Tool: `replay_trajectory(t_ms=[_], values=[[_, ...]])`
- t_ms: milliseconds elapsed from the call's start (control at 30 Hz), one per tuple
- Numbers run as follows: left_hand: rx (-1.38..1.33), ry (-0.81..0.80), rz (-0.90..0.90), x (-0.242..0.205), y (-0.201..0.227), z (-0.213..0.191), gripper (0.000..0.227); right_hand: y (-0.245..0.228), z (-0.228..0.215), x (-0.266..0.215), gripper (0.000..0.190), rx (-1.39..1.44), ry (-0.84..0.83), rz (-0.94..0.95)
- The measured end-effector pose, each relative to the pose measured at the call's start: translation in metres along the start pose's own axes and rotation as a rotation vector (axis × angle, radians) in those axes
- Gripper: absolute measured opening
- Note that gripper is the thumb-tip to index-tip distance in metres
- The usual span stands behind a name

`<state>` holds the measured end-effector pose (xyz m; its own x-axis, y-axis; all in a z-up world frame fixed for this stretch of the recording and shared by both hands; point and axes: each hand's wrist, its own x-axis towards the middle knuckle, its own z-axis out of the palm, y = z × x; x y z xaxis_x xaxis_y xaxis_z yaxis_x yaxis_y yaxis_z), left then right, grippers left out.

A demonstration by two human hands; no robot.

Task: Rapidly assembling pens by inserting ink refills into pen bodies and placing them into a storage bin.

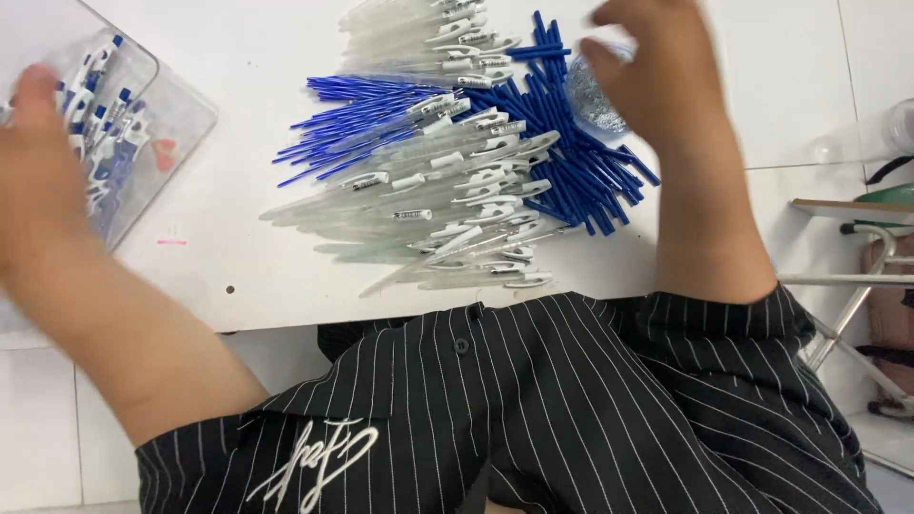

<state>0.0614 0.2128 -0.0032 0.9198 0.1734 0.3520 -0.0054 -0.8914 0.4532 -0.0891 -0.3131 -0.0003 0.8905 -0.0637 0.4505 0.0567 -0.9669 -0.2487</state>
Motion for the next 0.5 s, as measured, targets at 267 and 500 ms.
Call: replay_trajectory(t_ms=[267,500], values=[[-0.415,-0.008,0.956,-0.051,0.167,0.020,0.033,-0.086,0.024,0.027,0.020,0.244,-0.486,-0.224],[-0.514,-0.166,1.039,-0.083,0.189,0.073,0.022,-0.074,0.032,0.016,0.009,0.254,-0.487,-0.236]])
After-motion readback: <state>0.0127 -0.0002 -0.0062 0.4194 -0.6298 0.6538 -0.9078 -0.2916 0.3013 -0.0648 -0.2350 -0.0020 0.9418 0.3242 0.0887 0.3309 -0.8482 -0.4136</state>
